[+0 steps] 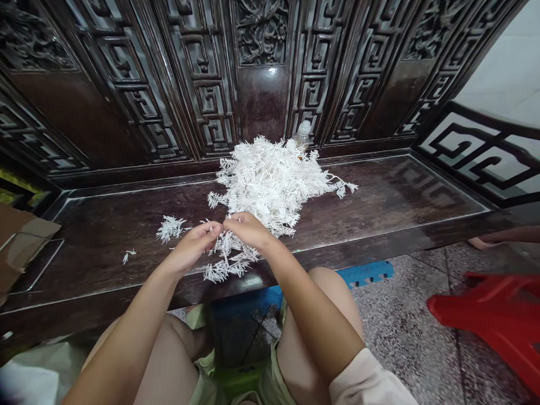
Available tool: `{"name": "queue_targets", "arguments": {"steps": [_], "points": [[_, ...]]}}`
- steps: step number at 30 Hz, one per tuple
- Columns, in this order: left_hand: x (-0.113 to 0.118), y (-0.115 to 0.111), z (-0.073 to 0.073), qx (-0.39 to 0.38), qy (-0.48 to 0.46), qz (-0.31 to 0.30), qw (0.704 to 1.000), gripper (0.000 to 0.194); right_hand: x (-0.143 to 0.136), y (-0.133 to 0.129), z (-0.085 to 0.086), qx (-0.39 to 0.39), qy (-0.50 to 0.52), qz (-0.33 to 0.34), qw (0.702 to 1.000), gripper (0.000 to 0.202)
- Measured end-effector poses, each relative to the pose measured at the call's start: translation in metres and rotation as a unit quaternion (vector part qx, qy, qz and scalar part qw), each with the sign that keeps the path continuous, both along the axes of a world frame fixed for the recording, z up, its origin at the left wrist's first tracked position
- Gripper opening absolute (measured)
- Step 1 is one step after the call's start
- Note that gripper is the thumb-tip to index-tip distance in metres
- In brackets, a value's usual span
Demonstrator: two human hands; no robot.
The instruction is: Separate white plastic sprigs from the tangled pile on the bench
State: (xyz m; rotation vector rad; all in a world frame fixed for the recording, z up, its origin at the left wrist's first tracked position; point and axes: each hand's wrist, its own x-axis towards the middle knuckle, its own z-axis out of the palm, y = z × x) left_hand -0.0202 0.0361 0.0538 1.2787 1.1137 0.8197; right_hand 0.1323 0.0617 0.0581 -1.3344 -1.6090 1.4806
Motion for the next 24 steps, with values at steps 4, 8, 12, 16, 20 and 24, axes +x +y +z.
{"name": "queue_targets", "arguments": {"steps": [4,8,12,16,20,24], "points": [[0.000,0.000,0.000,0.048,0.046,-0.020,0.998,0.025,0.000,0.000,0.004,0.000,-0.011,-0.006,1.000,0.019],[-0.002,0.001,-0.002,0.071,0.078,-0.065,0.992,0.024,0.000,-0.002,0.004,0.011,-0.033,0.005,0.999,0.017],[-0.001,0.001,-0.005,0.046,0.062,-0.049,0.996,0.022,-0.002,-0.005,0.005,0.009,-0.052,0.007,0.999,0.019],[-0.001,0.001,-0.003,0.036,0.033,0.012,0.999,0.019,-0.001,-0.007,0.010,0.016,-0.026,0.031,0.999,0.020],[-0.003,0.002,-0.002,0.036,0.014,0.030,0.999,0.017,-0.002,-0.006,0.013,0.006,-0.035,0.047,0.998,0.019],[-0.006,0.002,-0.002,0.025,0.013,0.010,1.000,0.015,-0.005,-0.007,0.009,-0.017,0.013,0.045,0.999,0.015]]}}
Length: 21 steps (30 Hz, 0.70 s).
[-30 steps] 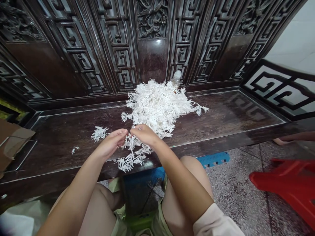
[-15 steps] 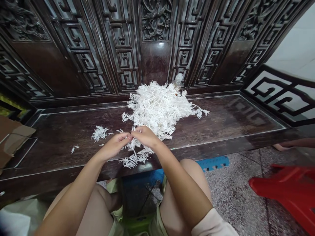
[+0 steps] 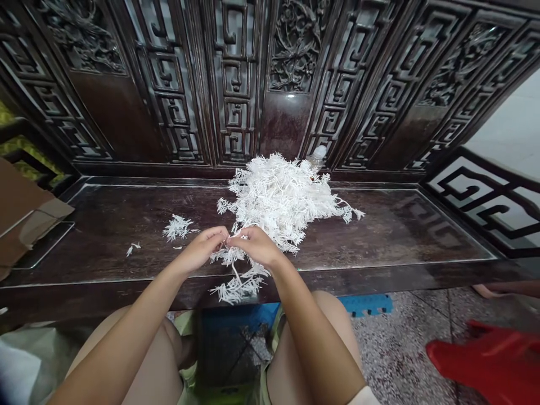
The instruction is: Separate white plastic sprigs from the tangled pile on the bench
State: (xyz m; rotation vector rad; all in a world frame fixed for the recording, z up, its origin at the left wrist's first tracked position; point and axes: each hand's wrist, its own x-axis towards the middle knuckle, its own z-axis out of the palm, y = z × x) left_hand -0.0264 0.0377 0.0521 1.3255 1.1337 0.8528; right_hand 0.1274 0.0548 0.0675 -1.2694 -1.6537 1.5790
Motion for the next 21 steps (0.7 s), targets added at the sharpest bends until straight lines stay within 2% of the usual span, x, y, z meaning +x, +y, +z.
{"name": "queue_targets", "arguments": {"steps": [6,11,15,21], "points": [[-0.0028,0.0002,0.0018,-0.046,-0.062,-0.025,0.997,0.017,-0.0039,-0.0018,0.0012,-0.037,0.037,-0.026,0.998,0.016],[-0.0044,0.0014,0.0012,-0.082,-0.087,-0.024,0.992,0.015,-0.0045,-0.0027,0.0036,-0.020,0.065,-0.011,0.998,0.017],[-0.0063,0.0004,0.0031,-0.075,-0.082,-0.017,0.994,0.014,-0.0036,-0.0039,0.0042,-0.012,0.057,0.016,0.998,0.014],[-0.0017,-0.0031,0.0034,-0.048,-0.085,-0.023,0.995,0.015,-0.0032,-0.0054,0.0038,-0.014,0.045,0.002,0.999,0.008]]}}
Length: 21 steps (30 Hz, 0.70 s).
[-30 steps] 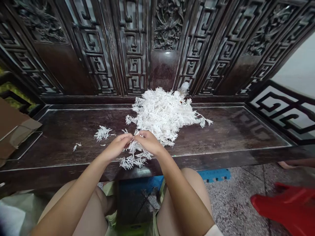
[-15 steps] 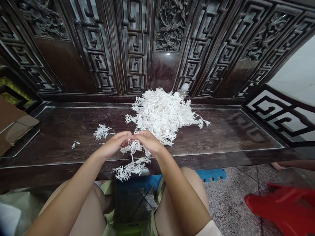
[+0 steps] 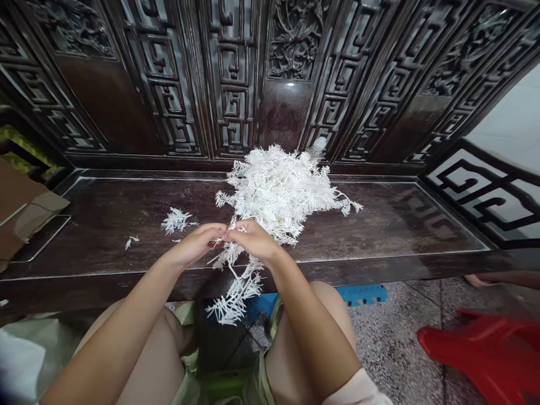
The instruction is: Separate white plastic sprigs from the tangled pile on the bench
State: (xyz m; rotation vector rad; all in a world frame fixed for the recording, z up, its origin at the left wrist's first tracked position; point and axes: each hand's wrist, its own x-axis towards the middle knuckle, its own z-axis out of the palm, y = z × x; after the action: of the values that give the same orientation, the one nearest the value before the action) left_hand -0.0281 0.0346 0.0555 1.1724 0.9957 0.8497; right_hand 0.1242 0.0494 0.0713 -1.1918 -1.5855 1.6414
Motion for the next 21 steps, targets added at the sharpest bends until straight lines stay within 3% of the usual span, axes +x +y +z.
{"name": "queue_targets", "arguments": {"steps": [4,9,21], "points": [[0.007,-0.004,0.001,-0.018,-0.047,0.029,0.998,0.011,-0.002,0.000,-0.001,0.021,0.005,-0.016,1.000,0.012],[0.013,-0.008,0.004,-0.059,-0.151,0.016,0.987,0.011,-0.005,0.001,0.001,0.001,0.055,-0.032,0.998,0.015],[0.017,-0.009,0.002,-0.049,-0.159,0.029,0.986,0.012,-0.005,0.002,0.006,-0.019,0.096,-0.010,0.995,0.015]]}}
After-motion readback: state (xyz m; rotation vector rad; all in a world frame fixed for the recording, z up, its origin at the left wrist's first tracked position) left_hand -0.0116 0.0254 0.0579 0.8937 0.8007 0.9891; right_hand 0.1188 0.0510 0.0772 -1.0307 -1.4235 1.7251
